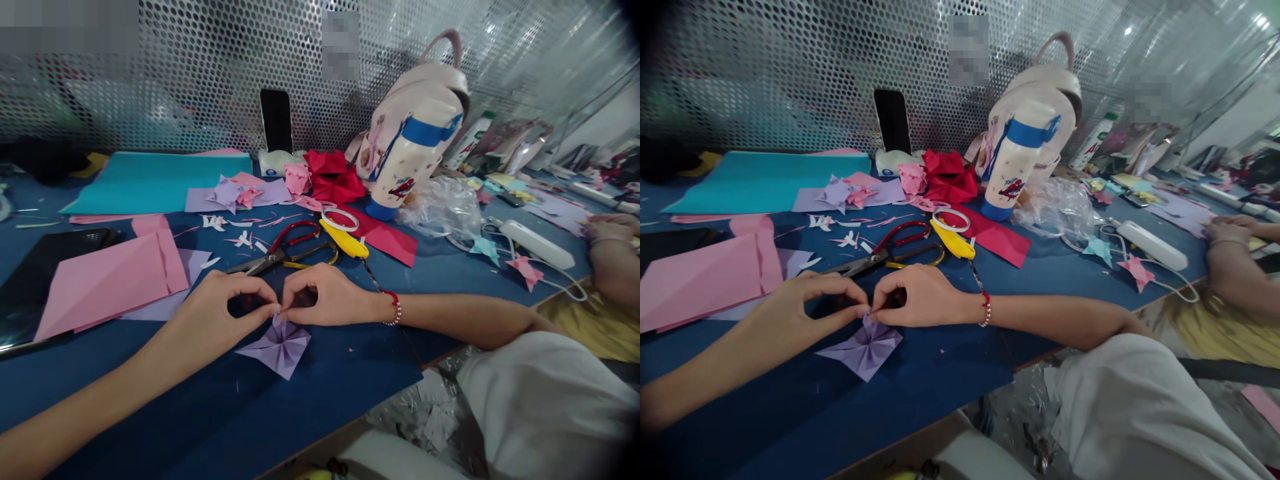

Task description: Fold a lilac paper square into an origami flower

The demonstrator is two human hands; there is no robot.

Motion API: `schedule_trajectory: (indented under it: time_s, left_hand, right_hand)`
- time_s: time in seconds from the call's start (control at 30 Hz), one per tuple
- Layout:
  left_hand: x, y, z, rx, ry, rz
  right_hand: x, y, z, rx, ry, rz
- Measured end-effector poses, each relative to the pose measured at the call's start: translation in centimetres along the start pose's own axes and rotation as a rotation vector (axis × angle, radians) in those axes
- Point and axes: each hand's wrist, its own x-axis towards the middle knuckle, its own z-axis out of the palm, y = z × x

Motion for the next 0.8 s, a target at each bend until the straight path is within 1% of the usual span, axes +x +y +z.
schedule_trajectory:
  time_s: [0.13,0.23,0.33,0.43,0.57,0.7,0.8]
  left_hand:
    - [0.1,-1.4,-0.1,-0.015,-0.019,0.012]
    - [-0.3,-2.8,0.4,0.003,0.017,0.015]
    - [-0.6,-3.6,0.9,0.029,0.054,0.009]
    - [-0.7,-3.5,1.2,0.03,0.063,0.014]
    - [-0.6,-2.6,1.1,-0.004,0.041,0.036]
    - [-0.5,-1.7,0.5,-0.013,0.023,0.035]
    - [-0.6,-1.5,0.0,0.006,0.013,0.03]
  right_hand:
    - [0.0,0.2,0.0,0.005,0.003,-0.002]
    - [0.0,0.2,0.0,0.009,0.009,-0.005]
    - [0.0,0.3,0.1,0.009,0.012,-0.012]
    - [0.0,0.4,0.1,0.004,0.012,-0.025]
    - [0.0,0.6,0.1,-0.007,-0.002,-0.049]
    - [0.1,0.8,-0.1,-0.015,-0.021,-0.063]
    - [0.3,1.0,-0.6,-0.01,-0.054,-0.068]
